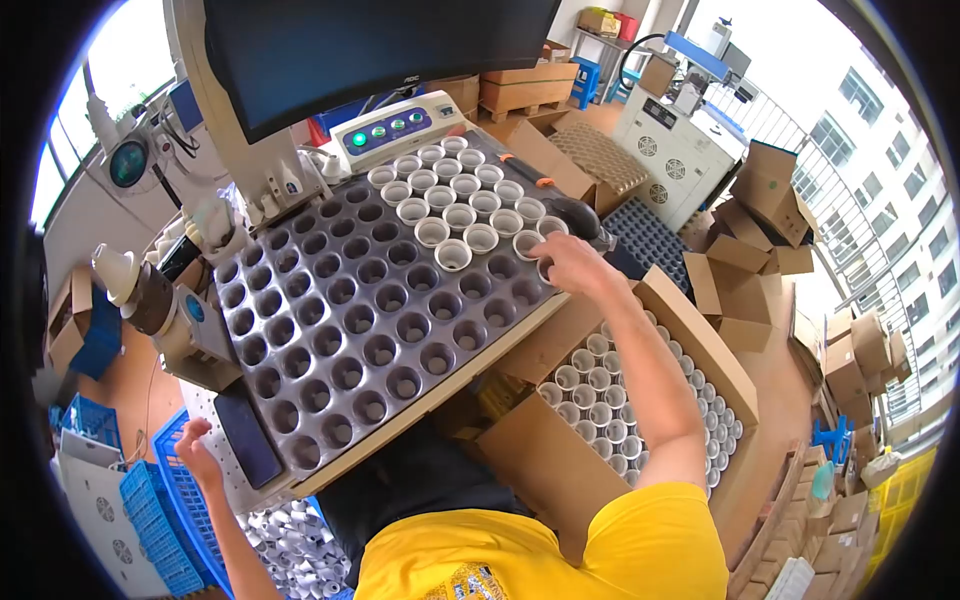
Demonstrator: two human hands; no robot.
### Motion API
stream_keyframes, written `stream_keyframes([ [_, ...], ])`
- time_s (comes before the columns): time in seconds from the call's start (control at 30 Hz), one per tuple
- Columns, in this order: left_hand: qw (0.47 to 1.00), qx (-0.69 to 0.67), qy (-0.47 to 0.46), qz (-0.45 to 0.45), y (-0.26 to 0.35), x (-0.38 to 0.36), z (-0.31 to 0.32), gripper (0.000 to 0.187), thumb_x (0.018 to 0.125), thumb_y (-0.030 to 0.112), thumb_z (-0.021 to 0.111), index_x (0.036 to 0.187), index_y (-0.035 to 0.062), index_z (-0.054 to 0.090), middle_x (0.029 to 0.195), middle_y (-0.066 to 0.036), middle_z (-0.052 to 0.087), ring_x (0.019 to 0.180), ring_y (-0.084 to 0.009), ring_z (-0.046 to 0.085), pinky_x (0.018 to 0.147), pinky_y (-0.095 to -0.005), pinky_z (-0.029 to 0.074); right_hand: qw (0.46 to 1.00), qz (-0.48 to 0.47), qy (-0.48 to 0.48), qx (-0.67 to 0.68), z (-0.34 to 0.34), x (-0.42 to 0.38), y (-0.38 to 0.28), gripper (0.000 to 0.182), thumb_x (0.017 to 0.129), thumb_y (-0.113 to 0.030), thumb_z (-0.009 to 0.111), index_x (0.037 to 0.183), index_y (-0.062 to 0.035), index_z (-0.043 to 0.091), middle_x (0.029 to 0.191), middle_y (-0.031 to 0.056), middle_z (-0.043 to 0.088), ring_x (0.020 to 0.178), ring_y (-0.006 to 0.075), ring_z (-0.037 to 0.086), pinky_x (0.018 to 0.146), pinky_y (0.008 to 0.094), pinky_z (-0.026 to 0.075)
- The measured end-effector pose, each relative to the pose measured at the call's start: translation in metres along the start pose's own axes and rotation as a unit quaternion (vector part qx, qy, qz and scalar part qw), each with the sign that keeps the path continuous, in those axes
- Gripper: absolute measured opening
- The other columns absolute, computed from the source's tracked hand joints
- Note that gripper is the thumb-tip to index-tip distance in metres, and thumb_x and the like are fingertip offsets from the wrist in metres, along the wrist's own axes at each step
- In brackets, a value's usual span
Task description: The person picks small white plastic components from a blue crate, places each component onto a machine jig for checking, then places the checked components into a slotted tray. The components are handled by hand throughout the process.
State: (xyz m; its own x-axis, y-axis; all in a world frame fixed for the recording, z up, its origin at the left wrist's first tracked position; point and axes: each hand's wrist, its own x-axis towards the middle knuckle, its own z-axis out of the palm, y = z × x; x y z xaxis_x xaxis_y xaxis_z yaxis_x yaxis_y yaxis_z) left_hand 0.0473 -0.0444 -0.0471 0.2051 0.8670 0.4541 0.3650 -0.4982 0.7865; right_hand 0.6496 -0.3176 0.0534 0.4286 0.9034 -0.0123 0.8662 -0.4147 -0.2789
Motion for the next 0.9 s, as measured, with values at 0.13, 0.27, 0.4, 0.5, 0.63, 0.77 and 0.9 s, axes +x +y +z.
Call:
stream_keyframes([
  [0.13, 0.997, 0.006, -0.016, -0.069, -0.006, -0.005, 0.01, 0.029, 0.064, 0.003, 0.032, 0.075, -0.0055, 0.058, 0.07, -0.008, 0.058, 0.072, -0.0176, 0.055, 0.075, -0.0275, 0.045, 0.999, -0.026, 0.039, 0.023, -0.006, -0.001, 0.0, 0.04, 0.068, 0.006, 0.052, 0.105, -0.003, 0.066, 0.093, 0.0164, 0.058, 0.095, 0.0335, 0.056, 0.084, 0.0387, 0.043],
  [0.27, 0.998, -0.023, -0.008, -0.066, -0.006, -0.007, 0.011, 0.027, 0.064, 0.002, 0.032, 0.074, -0.0051, 0.057, 0.07, -0.008, 0.057, 0.07, -0.016, 0.054, 0.074, -0.0266, 0.045, 0.996, -0.014, 0.063, 0.065, -0.024, -0.007, -0.005, 0.039, 0.067, 0.006, 0.053, 0.102, -0.0032, 0.066, 0.093, 0.015, 0.06, 0.092, 0.0334, 0.057, 0.083, 0.038, 0.044],
  [0.4, 0.996, -0.031, 0.008, -0.081, -0.001, -0.006, 0.016, 0.025, 0.064, 0.002, 0.033, 0.073, -0.0049, 0.056, 0.068, -0.008, 0.056, 0.07, -0.0157, 0.053, 0.072, -0.0262, 0.044, 0.993, -0.014, 0.106, 0.053, -0.038, -0.008, -0.008, 0.036, 0.065, 0.009, 0.049, 0.094, -0.001, 0.067, 0.09, 0.0152, 0.062, 0.085, 0.0315, 0.059, 0.077, 0.0364, 0.046],
  [0.5, 0.997, 0.005, 0.003, -0.081, 0.01, -0.004, 0.016, 0.024, 0.064, 0.001, 0.035, 0.073, -0.0047, 0.056, 0.067, -0.008, 0.056, 0.069, -0.0156, 0.053, 0.069, -0.0264, 0.044, 0.989, -0.013, 0.12, 0.089, -0.062, -0.007, -0.059, 0.03, 0.07, 0.004, 0.053, 0.096, -0.0005, 0.067, 0.093, 0.0161, 0.065, 0.088, 0.0328, 0.062, 0.078, 0.0354, 0.047],
  [0.63, 0.996, 0.075, 0.004, -0.05, -0.004, -0.004, 0.015, 0.023, 0.064, -0.003, 0.036, 0.073, -0.0031, 0.058, 0.068, -0.009, 0.06, 0.067, -0.0169, 0.055, 0.067, -0.0274, 0.045, 0.971, -0.185, 0.087, 0.124, -0.035, 0.023, -0.149, 0.028, 0.068, 0.006, 0.054, 0.093, 0.0003, 0.066, 0.09, 0.0128, 0.062, 0.087, 0.0308, 0.06, 0.076, 0.0354, 0.047],
  [0.77, 0.996, 0.035, 0.006, -0.087, 0.006, -0.007, 0.016, 0.03, 0.062, -0.008, 0.033, 0.076, -0.004, 0.059, 0.072, -0.01, 0.062, 0.071, -0.0181, 0.058, 0.073, -0.0281, 0.047, 0.89, -0.407, 0.186, 0.083, 0.05, 0.065, -0.229, 0.027, 0.066, 0.004, 0.06, 0.091, -0.0035, 0.065, 0.096, 0.0145, 0.062, 0.088, 0.0315, 0.059, 0.077, 0.0386, 0.049],
  [0.9, 0.996, 0.046, 0.028, -0.073, 0.005, -0.011, 0.016, 0.032, 0.062, -0.006, 0.033, 0.079, -0.0045, 0.06, 0.071, -0.012, 0.062, 0.071, -0.022, 0.059, 0.074, -0.0302, 0.048, 0.885, -0.422, 0.198, -0.015, 0.094, 0.064, -0.285, 0.032, 0.069, -0.001, 0.06, 0.1, -0.009, 0.062, 0.11, 0.0133, 0.057, 0.092, 0.0326, 0.058, 0.078, 0.0395, 0.05],
])
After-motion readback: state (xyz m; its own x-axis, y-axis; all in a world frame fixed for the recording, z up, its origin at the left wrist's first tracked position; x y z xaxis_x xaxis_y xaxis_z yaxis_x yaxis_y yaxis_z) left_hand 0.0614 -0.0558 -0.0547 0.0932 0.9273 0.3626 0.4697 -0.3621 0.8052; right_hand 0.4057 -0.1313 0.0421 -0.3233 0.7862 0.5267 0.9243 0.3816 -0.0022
